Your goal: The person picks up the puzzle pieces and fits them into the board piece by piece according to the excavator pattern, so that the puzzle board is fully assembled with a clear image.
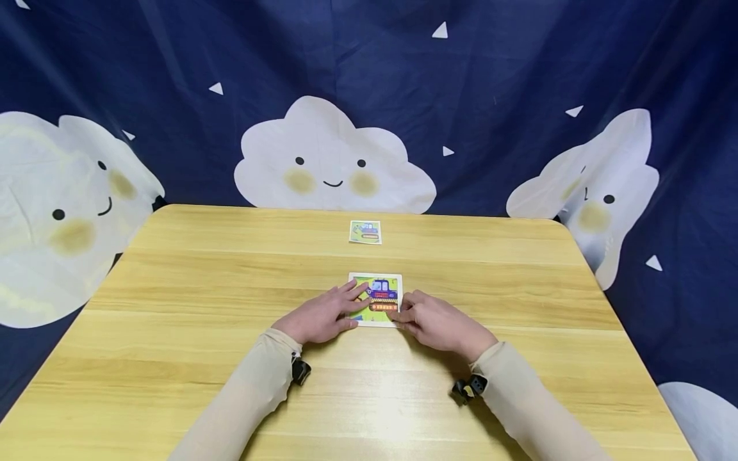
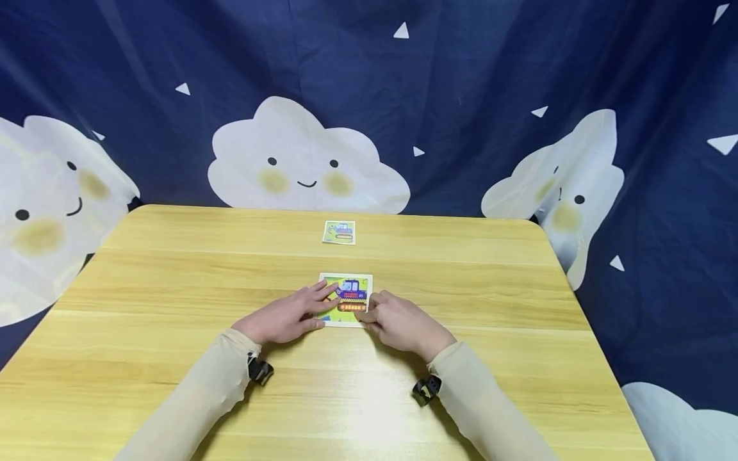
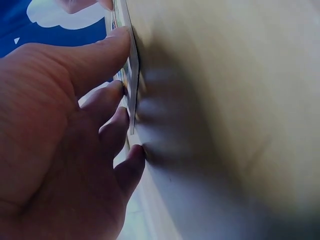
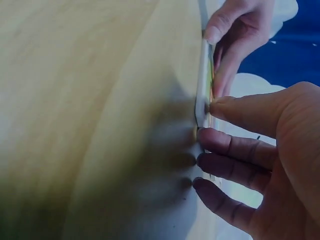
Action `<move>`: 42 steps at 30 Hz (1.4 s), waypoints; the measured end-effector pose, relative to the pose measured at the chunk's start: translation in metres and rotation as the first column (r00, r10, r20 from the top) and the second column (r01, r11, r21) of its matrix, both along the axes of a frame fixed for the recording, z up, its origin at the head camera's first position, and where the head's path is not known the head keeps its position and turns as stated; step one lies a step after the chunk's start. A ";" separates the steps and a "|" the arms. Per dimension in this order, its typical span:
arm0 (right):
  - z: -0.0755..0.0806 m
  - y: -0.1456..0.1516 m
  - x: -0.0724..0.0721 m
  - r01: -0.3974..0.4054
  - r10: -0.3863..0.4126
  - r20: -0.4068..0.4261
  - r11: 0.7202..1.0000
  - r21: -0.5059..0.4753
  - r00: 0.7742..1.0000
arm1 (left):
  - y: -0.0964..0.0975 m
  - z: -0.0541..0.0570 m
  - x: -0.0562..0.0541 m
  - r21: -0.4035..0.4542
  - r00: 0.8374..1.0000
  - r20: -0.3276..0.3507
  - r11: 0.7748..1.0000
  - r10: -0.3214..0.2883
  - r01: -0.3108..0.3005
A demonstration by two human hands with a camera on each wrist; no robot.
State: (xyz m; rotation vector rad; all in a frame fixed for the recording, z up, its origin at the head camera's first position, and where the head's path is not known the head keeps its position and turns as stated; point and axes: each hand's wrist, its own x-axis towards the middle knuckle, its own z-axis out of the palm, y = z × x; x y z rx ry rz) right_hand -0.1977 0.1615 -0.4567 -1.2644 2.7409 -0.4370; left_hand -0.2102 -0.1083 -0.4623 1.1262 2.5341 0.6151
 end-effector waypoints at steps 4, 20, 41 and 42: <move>-0.003 -0.002 0.000 -0.011 0.011 -0.031 1.000 -0.005 0.999 | 0.000 0.001 0.001 -0.029 1.000 -0.002 1.000 0.007 -0.007; -0.004 0.003 -0.004 -0.023 0.023 -0.021 1.000 -0.008 1.000 | 0.004 0.008 0.003 -0.125 1.000 0.006 0.992 0.015 -0.014; -0.001 0.004 -0.004 0.016 -0.016 0.032 1.000 -0.015 0.999 | 0.007 0.012 -0.002 -0.119 0.999 -0.040 0.993 -0.006 0.001; -0.002 0.004 -0.004 0.020 -0.019 0.037 1.000 -0.018 0.999 | 0.007 0.011 -0.001 -0.123 0.999 -0.051 0.992 -0.013 0.006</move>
